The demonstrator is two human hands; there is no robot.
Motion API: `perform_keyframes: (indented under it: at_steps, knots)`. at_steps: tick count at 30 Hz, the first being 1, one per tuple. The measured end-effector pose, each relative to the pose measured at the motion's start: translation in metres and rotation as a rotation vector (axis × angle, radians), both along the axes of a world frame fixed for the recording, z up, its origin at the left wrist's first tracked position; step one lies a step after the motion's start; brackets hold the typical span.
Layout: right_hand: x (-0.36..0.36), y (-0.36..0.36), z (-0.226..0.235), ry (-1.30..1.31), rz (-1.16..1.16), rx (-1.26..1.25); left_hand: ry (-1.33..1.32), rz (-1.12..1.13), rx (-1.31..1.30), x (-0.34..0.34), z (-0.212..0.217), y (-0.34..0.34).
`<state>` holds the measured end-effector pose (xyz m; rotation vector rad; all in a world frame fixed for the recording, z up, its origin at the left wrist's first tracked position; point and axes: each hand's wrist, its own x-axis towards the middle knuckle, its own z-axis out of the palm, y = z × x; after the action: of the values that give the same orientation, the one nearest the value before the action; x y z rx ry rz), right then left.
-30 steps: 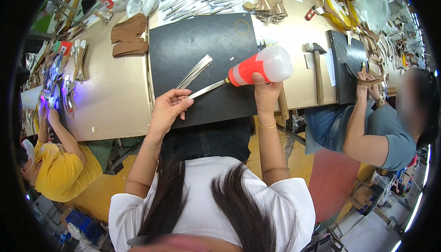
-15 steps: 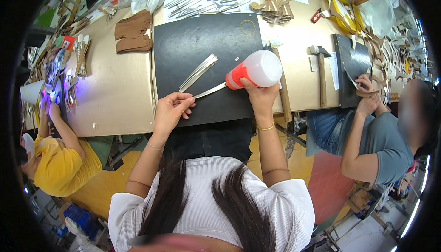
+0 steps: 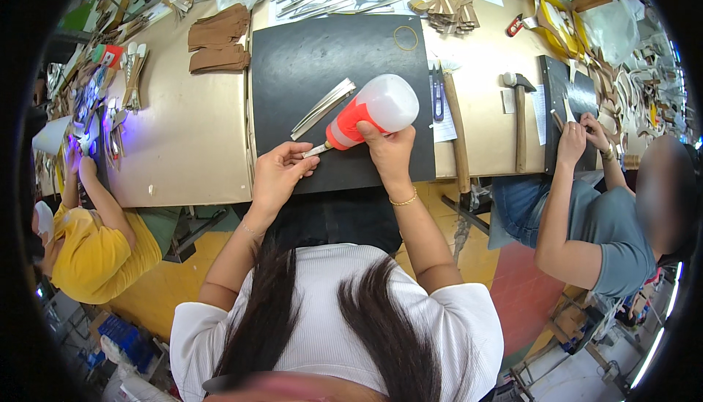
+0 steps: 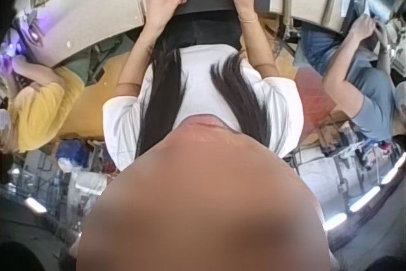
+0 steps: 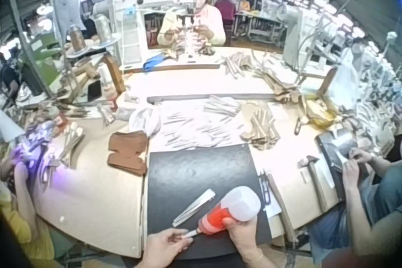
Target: The person applies glue from a red bottle onto thin wooden sticks one by one. They pick up each stick, apply the adhesive, and place it on a black mat on the table.
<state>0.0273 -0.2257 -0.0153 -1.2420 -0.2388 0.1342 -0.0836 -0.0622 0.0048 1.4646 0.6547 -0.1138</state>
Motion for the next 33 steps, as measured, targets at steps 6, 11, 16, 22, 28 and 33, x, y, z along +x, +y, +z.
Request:
perform_keyframes:
  at_steps: [6,11,16,22,28,33]
  knots:
    - [-0.009,0.018,0.002,0.048,0.055,0.103,-0.004,0.023,0.016,-0.001,0.002,-0.002]
    - [-0.014,0.026,0.005,0.066,0.052,0.115,0.005,-0.014,0.047,-0.001,0.002,-0.001]
    - [0.004,0.014,0.009,0.174,-0.085,0.259,-0.091,0.019,-0.145,0.013,0.008,0.009]
    - [0.038,-0.030,0.024,0.102,-0.265,0.192,-0.350,0.040,0.120,0.099,0.022,0.047]
    - [0.036,-0.048,0.015,0.107,-0.325,0.161,-0.555,0.231,0.743,0.242,0.008,0.074]
    - [0.037,-0.055,0.009,0.142,-0.334,0.142,-0.428,0.239,0.989,0.307,-0.018,0.067]
